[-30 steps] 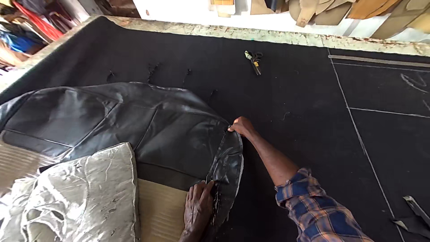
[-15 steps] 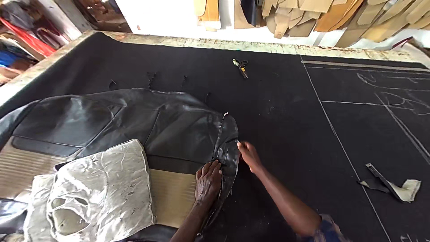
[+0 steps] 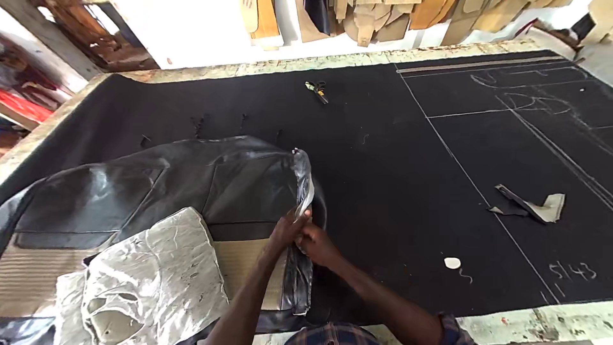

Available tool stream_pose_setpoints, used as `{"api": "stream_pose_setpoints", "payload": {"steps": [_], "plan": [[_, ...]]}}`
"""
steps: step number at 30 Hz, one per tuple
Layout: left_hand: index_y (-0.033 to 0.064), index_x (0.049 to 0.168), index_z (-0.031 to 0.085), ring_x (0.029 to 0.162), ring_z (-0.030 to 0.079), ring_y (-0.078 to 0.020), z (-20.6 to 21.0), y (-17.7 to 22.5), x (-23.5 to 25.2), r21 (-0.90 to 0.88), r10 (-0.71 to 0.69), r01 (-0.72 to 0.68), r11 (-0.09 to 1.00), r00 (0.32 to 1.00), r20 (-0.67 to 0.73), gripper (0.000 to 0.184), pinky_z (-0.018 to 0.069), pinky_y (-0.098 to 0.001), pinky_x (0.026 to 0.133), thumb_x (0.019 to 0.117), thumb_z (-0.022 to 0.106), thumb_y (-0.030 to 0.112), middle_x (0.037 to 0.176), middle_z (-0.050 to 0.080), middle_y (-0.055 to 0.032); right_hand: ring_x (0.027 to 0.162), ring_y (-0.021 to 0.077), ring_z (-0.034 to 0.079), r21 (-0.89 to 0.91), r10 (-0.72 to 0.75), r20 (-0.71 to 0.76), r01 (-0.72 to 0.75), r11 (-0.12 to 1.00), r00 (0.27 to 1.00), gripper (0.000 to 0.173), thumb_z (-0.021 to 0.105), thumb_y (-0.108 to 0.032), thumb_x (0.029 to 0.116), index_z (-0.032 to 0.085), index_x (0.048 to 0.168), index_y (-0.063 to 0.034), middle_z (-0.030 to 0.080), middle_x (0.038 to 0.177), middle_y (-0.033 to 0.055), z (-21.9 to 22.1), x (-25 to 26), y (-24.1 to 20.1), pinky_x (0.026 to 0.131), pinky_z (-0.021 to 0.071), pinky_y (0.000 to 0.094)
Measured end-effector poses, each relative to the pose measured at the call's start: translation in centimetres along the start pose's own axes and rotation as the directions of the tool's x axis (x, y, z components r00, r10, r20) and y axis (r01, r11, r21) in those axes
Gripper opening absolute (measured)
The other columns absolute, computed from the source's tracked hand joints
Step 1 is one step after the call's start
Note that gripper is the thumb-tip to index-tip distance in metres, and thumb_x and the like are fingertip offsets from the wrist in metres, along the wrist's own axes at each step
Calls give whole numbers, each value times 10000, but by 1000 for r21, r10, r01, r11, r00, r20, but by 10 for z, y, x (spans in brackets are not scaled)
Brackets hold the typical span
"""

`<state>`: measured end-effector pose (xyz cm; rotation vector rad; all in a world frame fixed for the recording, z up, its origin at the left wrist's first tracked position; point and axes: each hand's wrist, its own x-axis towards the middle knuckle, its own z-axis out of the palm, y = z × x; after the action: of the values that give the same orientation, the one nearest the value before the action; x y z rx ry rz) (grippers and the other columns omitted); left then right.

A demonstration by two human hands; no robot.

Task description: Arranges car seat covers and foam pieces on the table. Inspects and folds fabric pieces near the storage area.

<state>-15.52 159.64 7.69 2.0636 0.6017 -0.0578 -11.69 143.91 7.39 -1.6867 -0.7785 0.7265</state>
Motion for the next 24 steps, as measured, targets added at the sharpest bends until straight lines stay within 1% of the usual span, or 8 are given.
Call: {"api": "stream_pose_setpoints", "payload": {"steps": [3,4,8,11,14,16,22,24], "plan": [[16,1236,634,875,668,-307,-6,-16,5,-160,-56,55,986,998,-4,404,544,-535,815,1071,528,369,989,688,-198,1430,277,431,-101,-55,100,65,993,993,284,564,-160,1004,730,1217,-71,501,1509,163,28,-7,17,1178,379,460],[1,1209,640,846,665,-298,-6,-18,7,-187,-75,72,980,997,-11,388,547,-518,793,1078,517,346,964,685,-195,1465,254,394,-83,-60,65,65,994,996,291,546,-161,1011,735,1222,-92,473,1549,135,30,-11,21,1196,359,443],[15,1285,617,985,668,-273,-7,-16,1,-388,-173,159,908,985,1,405,549,-496,880,1090,484,344,1109,686,-186,1327,205,559,-11,-21,-339,18,1000,941,324,564,-223,1029,684,1295,-83,563,1480,75,17,-27,39,1086,496,431],[51,1395,543,1131,635,-258,-17,-24,2,-575,-218,213,790,974,61,433,525,-488,969,1084,487,348,1262,647,-158,1270,277,592,181,233,-496,-163,970,836,470,629,-173,1009,523,1444,-28,550,1457,165,-1,-30,47,1037,521,471],[72,1428,514,1141,647,-261,-27,-32,5,-668,-213,239,704,969,123,436,544,-485,962,1084,479,339,1277,652,-147,1084,274,676,522,441,-434,-180,834,786,472,646,-36,981,493,1426,-15,613,1349,170,-12,-25,46,868,594,448],[78,1431,505,1123,656,-253,-33,-33,5,-696,-219,262,668,964,152,428,554,-475,948,1091,459,333,1263,658,-140,1006,269,689,607,490,-366,-197,770,791,454,661,-6,965,509,1393,-3,647,1265,170,-18,-23,43,812,601,436],[102,1328,580,984,703,-207,-41,-34,2,-790,-291,319,524,938,186,395,595,-417,839,1089,404,363,1119,710,-97,851,227,690,493,530,-207,-380,783,822,414,718,-185,972,596,1327,-11,700,1089,153,-33,-19,28,727,591,394],[104,1264,609,922,712,-182,-41,-40,3,-821,-284,300,486,942,176,384,606,-381,783,1088,385,361,1052,720,-79,754,192,656,461,529,-181,-403,790,829,329,708,-252,983,658,1229,-38,693,985,124,-34,-15,26,670,570,363]]}}
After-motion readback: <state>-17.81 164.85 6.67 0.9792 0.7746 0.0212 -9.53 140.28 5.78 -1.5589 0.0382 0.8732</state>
